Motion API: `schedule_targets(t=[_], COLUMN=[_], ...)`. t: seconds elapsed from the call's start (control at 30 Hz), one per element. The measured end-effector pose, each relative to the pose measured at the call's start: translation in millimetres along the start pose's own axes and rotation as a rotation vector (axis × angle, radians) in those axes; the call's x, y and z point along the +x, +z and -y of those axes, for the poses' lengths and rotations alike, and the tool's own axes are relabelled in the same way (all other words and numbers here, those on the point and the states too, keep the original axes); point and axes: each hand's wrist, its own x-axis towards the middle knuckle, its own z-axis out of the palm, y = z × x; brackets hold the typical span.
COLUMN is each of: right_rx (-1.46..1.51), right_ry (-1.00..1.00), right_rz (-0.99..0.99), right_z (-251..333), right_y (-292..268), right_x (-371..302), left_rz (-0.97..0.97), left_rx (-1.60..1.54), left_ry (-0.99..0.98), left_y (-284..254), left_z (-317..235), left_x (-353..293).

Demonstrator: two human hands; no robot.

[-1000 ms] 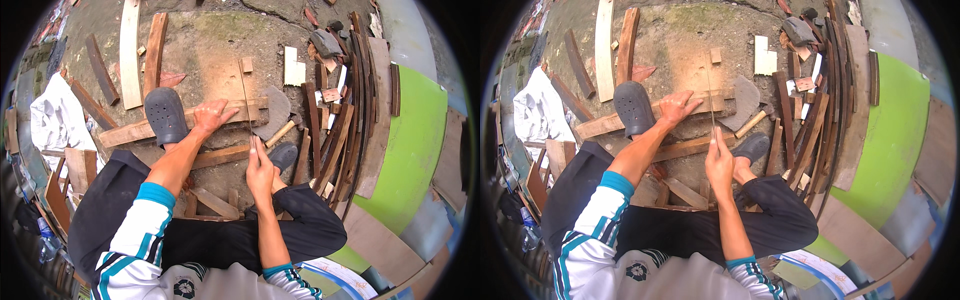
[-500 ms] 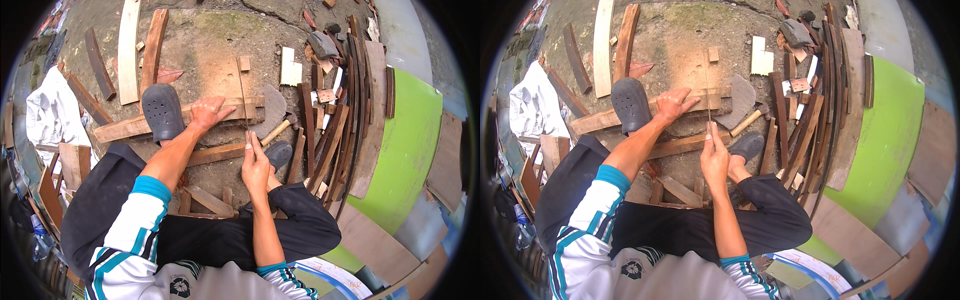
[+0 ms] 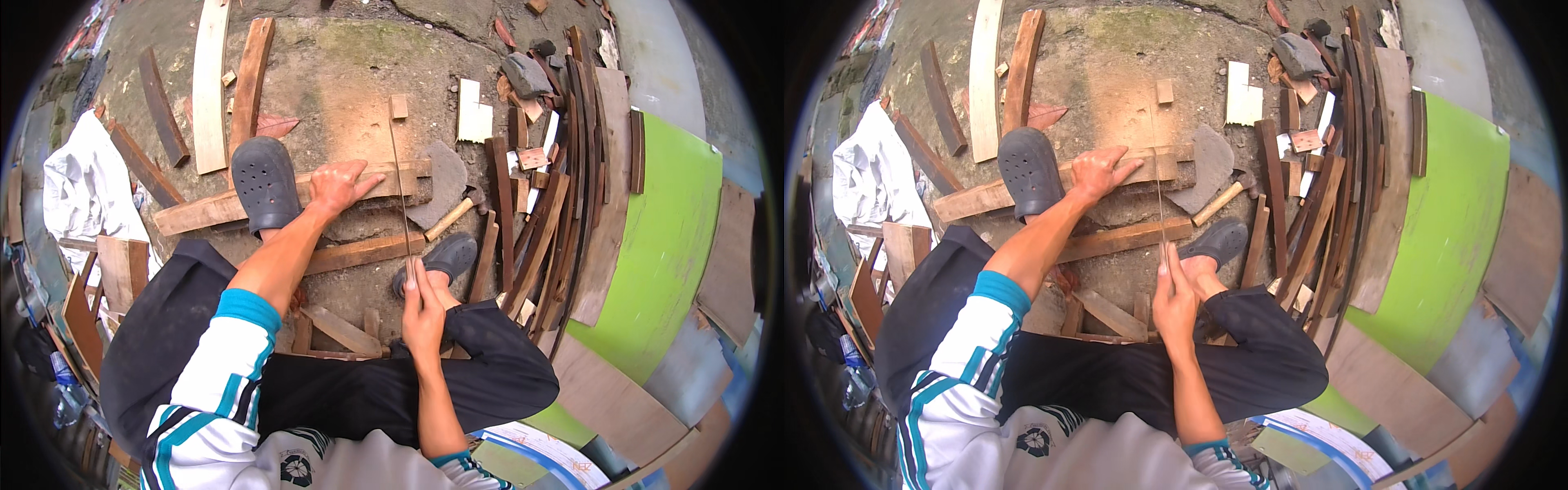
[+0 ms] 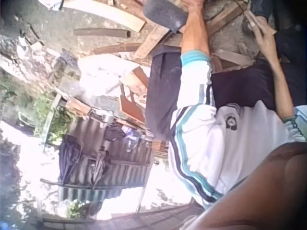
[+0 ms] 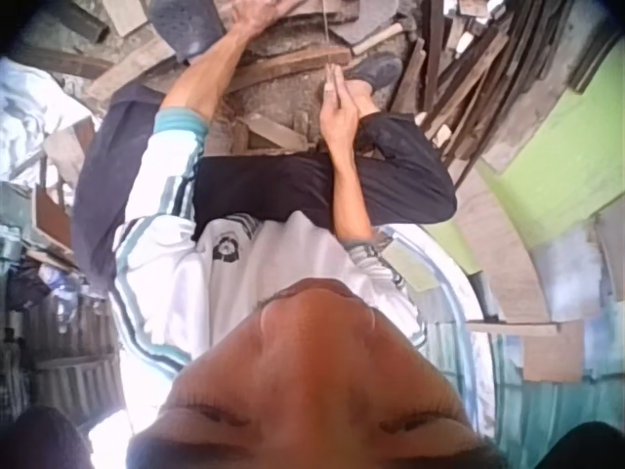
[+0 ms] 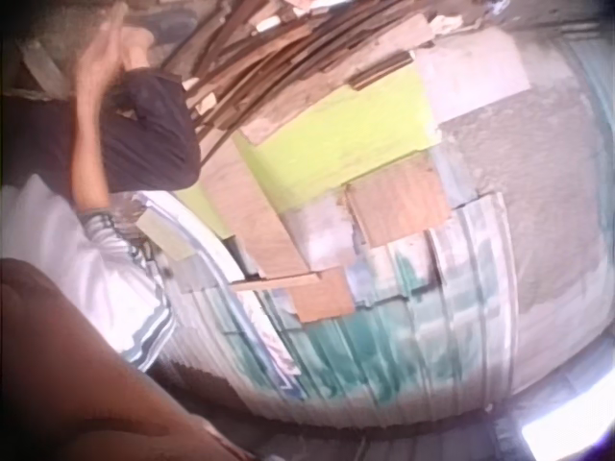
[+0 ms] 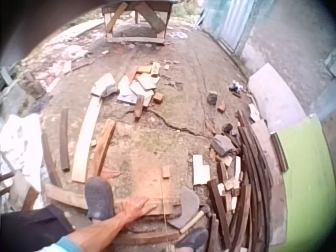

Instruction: The person sits on the ground and uses a hand saw to cut a small piece of wood placed on a wooden support. The person repeatedly saws through the wood, adjusting the piece as needed.

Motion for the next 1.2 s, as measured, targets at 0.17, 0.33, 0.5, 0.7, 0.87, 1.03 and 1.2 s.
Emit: schedule_targets(t=[0.17,0.33,0.5,0.7,0.87,1.03,1.2], right_rx=[-0.063,0.095,0.187,0.369,0.149,0.117,0.043], right_ry=[0.118,0.065,-0.005,-0.124,-0.176,-0.050,-0.181], right_rz=[0.003,0.000,-0.005,0.124,0.042,0.041,-0.014], right_z=[0,-15,-23,12,18,37,24], right_y=[-39,12,12,1,-5,-10,-28], right_x=[-95,19,20,19,28,38,-34], left_rz=[0.079,0.136,0.106,0.123,0.108,0.124,0.149], left_rx=[-0.007,-0.062,-0.040,0.241,0.269,0.184,0.142], left_ry=[-0.031,-0.033,0.182,0.138,0.198,0.197,0.167], left_y=[0,0,-24,-13,-8,-13,-13], left_z=[-4,8,-3,-18,-5,-1,5], left_x=[7,18,11,-17,2,15,15])
